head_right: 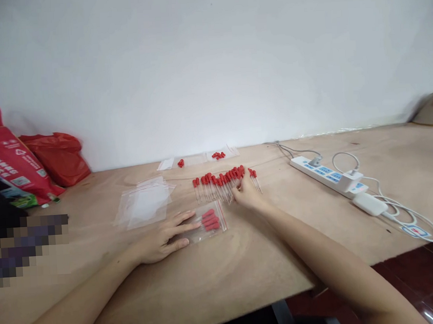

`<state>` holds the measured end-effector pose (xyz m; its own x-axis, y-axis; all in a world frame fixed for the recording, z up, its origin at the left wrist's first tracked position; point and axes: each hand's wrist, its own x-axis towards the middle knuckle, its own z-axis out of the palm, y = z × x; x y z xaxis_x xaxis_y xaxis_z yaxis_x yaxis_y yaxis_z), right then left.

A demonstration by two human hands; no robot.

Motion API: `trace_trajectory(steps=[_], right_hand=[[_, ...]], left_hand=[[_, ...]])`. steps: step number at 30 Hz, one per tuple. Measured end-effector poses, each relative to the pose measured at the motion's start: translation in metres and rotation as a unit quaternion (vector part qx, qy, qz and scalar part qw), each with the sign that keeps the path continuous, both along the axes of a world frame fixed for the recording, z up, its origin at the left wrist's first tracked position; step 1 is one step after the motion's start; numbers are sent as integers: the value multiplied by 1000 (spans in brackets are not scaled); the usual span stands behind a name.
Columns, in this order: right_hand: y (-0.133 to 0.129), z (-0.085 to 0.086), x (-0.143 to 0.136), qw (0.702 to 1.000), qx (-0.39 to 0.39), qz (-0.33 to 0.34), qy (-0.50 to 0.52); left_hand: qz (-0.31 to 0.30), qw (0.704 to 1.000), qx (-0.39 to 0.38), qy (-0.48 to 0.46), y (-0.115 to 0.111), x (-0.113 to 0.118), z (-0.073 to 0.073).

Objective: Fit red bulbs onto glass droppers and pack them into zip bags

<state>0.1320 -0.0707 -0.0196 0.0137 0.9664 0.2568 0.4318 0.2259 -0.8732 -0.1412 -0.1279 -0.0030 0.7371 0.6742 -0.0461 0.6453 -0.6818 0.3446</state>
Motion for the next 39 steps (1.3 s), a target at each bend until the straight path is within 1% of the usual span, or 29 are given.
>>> trace_trajectory(steps=[2, 4, 10, 13, 16, 18, 23, 29, 35, 39], right_hand=[[-9, -4, -5, 994, -33, 16, 98], [-15, -5, -11, 986, -52, 24, 156], [-20, -12, -23, 975, -62, 35, 211], [-20, -15, -24, 965, -72, 33, 248], [-22, -15, -24, 956, -75, 44, 282], [-24, -14, -25, 950, -82, 49, 296], [-28, -11, -30, 935, -129, 47, 328], [-28, -7, -34, 918, -127, 22, 376], [-29, -2, -30, 905, -180, 25, 385], [-30, -2, -29, 911, -199, 35, 361]], left_hand=[[5, 1000, -1, -5, 1, 0, -1], [4, 1000, 8, -10, 1, 0, -3], [3, 1000, 28, -2, 0, -1, -7], [10, 1000, 28, 8, -1, 0, -7], [22, 999, 18, 22, -1, 1, -6], [24, 999, 17, 25, -1, 1, -5], [18, 999, 23, 16, -1, 1, -6], [12, 1000, 27, 3, -1, 1, -5], [18, 1000, 21, -2, -2, 2, -3], [16, 1000, 21, -6, -2, 1, -4]])
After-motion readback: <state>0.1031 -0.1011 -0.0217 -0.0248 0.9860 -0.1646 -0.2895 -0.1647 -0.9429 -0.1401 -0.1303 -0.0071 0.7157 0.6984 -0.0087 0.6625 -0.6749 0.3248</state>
